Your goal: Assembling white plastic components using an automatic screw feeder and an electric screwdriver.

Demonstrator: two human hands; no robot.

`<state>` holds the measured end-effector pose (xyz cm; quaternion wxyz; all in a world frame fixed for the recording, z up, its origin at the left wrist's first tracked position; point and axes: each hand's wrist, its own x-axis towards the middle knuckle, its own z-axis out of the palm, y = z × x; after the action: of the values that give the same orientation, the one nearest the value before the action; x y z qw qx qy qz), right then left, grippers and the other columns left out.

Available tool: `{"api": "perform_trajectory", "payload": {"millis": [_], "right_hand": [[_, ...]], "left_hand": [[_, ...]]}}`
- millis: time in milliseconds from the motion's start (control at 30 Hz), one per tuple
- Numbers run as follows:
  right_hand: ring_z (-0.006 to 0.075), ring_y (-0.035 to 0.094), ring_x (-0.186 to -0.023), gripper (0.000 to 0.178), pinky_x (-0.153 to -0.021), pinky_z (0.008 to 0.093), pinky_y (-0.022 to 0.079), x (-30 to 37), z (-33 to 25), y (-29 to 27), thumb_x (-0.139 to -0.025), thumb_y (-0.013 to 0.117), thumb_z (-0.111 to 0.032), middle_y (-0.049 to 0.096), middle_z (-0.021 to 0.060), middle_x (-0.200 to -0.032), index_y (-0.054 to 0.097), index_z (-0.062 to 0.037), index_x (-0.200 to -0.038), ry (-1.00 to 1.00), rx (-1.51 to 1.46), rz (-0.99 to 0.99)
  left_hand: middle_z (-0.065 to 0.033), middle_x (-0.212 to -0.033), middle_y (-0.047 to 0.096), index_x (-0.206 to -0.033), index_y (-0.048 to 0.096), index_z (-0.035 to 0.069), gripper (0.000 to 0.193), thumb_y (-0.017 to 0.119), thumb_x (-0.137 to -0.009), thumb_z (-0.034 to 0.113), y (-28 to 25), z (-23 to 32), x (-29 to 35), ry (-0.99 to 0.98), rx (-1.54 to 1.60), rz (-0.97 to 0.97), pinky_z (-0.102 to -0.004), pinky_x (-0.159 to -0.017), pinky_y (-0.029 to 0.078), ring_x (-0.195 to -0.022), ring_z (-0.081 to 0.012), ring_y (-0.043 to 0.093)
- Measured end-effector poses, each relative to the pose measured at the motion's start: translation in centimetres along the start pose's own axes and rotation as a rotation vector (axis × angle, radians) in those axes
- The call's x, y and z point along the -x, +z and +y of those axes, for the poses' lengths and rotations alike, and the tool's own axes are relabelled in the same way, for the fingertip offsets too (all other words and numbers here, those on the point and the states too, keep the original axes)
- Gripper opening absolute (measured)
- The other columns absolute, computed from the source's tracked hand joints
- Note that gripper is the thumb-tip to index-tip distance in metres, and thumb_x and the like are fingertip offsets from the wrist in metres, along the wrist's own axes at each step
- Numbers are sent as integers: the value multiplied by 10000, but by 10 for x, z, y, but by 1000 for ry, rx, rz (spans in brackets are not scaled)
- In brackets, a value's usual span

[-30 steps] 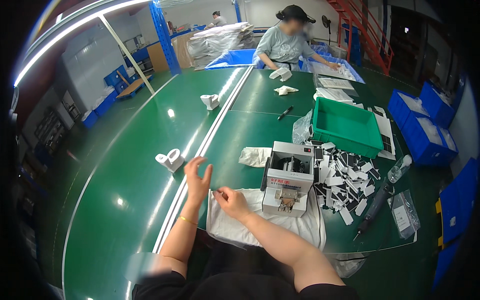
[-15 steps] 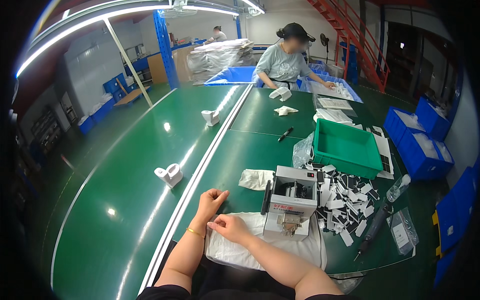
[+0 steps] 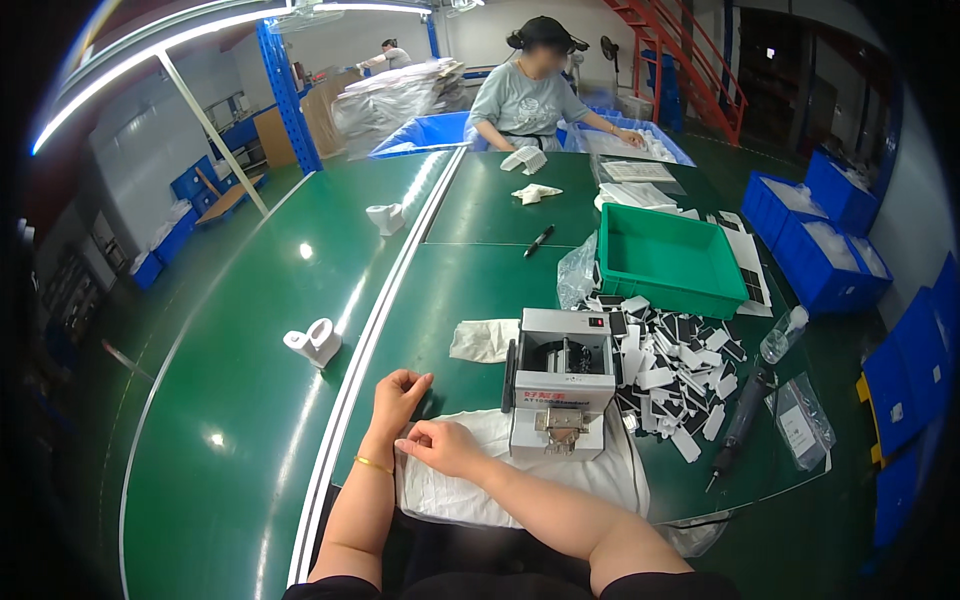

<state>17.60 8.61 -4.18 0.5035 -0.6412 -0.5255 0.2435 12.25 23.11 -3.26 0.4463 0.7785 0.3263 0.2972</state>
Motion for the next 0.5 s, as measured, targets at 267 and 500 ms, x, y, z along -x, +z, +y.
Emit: {"api": "perform_trajectory", "payload": {"millis": [267, 500], "right_hand": [[195, 625, -614, 347, -587, 339, 479, 1, -1, 1, -879, 703, -396, 660, 63, -681, 672, -58, -805, 13, 3, -10], [207, 639, -665, 335, -624, 340, 483, 1, 0, 1, -886, 690, -393, 676, 75, -721, 684, -63, -828, 28, -15, -46]], "left_hand": [[-18, -665, 609, -788, 661, -29, 301, 771, -854, 243, -1, 0, 2, 13, -5, -8, -258, -551, 429, -608, -81, 504], [-25, -668, 614, -795, 665, -31, 301, 767, -854, 245, -2, 4, 3, -8, -5, -3, -257, -558, 438, -612, -84, 518]]}}
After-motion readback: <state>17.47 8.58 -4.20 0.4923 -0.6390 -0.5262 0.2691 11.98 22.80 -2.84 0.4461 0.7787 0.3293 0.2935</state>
